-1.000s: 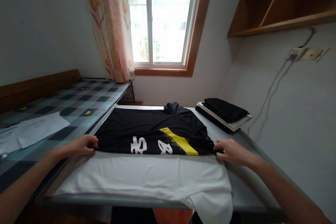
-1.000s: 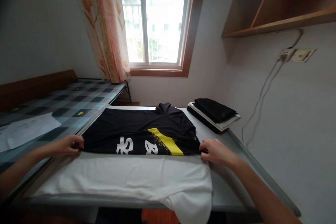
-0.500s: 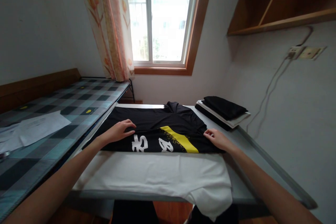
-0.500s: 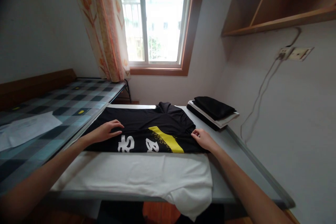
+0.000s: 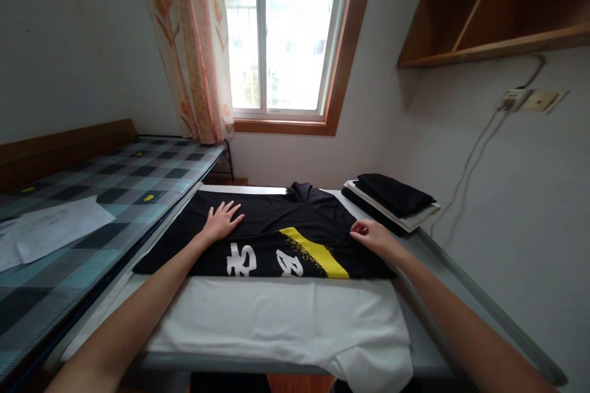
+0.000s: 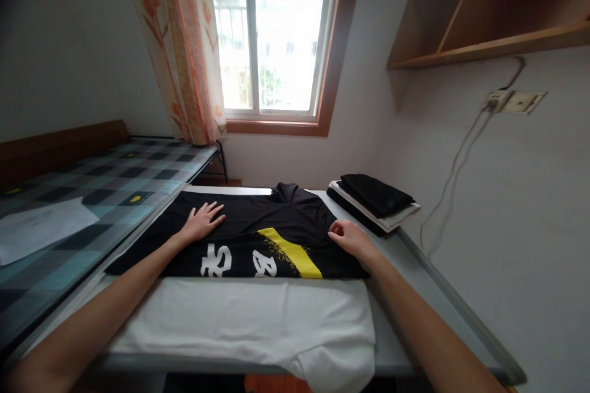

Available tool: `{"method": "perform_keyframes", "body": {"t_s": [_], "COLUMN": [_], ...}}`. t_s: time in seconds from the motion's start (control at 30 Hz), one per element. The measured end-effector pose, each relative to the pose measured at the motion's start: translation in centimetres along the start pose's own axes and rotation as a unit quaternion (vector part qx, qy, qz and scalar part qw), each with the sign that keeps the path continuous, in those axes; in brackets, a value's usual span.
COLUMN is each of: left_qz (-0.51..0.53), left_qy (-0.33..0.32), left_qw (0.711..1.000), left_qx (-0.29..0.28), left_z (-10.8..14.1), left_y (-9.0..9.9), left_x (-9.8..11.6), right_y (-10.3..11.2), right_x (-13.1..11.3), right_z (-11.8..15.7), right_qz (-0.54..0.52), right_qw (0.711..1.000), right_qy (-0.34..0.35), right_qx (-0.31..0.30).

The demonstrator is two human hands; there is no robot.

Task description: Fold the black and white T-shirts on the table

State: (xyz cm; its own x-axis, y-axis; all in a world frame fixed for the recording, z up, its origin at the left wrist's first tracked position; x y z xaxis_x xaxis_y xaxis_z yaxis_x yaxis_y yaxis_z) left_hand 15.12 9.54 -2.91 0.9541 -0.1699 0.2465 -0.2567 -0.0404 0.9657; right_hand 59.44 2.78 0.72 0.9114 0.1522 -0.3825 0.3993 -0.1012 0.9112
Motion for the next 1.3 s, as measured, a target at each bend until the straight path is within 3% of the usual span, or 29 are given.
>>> {"method": "perform_keyframes", "body": {"t_s": [0.13, 0.3, 0.57, 0.83, 1.03, 1.17, 1.3], "left_qz": [-0.009, -0.008, -0.011, 0.005, 0.016, 0.018, 0.016], "left_qy": [0.006, 0.008, 0.008, 0.003, 0.008, 0.008, 0.006], "left_qw": [1.000, 1.000, 1.000, 0.999, 0.999, 0.999, 0.999], "left_qx": [0.003, 0.012, 0.024, 0.047, 0.048, 0.048, 0.052], "left_z": [-0.1, 0.0, 0.0, 0.0, 0.1, 0.1, 0.0], "left_y": [-0.3, -0.4, -0.5, -0.7, -0.4, -0.2, -0.3], "left_x": [-0.6, -0.5, -0.4, -0.5, -0.3, -0.2, -0.3], "right_y": [0.2, -1.7, -4.6, -7.6, -8.5, -6.6, -2.5], "right_x": [-3.1, -5.9, -3.7, -2.1, -2.4, -3.2, -4.9], "right_z": [-4.5, -11.1, -19.0, -23.0, -24.4, -24.6, -24.0], "right_qz": [-0.005, 0.015, 0.083, 0.053, -0.013, -0.071, -0.128], "right_qw": [1.000, 0.998, 0.996, 0.993, 0.993, 0.987, 0.980], "right_qy": [0.030, 0.054, -0.041, -0.100, -0.118, -0.113, -0.067], "right_qx": [0.007, -0.013, -0.009, -0.028, 0.014, 0.085, 0.139]}}
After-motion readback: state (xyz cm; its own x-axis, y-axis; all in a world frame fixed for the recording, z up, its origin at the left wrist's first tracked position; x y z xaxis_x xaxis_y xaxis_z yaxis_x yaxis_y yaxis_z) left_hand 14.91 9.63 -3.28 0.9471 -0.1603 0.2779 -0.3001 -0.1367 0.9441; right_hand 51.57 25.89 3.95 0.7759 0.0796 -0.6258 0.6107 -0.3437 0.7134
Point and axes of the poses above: each hand's wrist, its own z-axis away from the middle knuckle, its own y-axis out of the back of the hand, x = y × z, the point moved 9 cm from there along -z, towards the middle knuckle, and after that the axes turned 6 degrees about z, right-handed, at the moved point
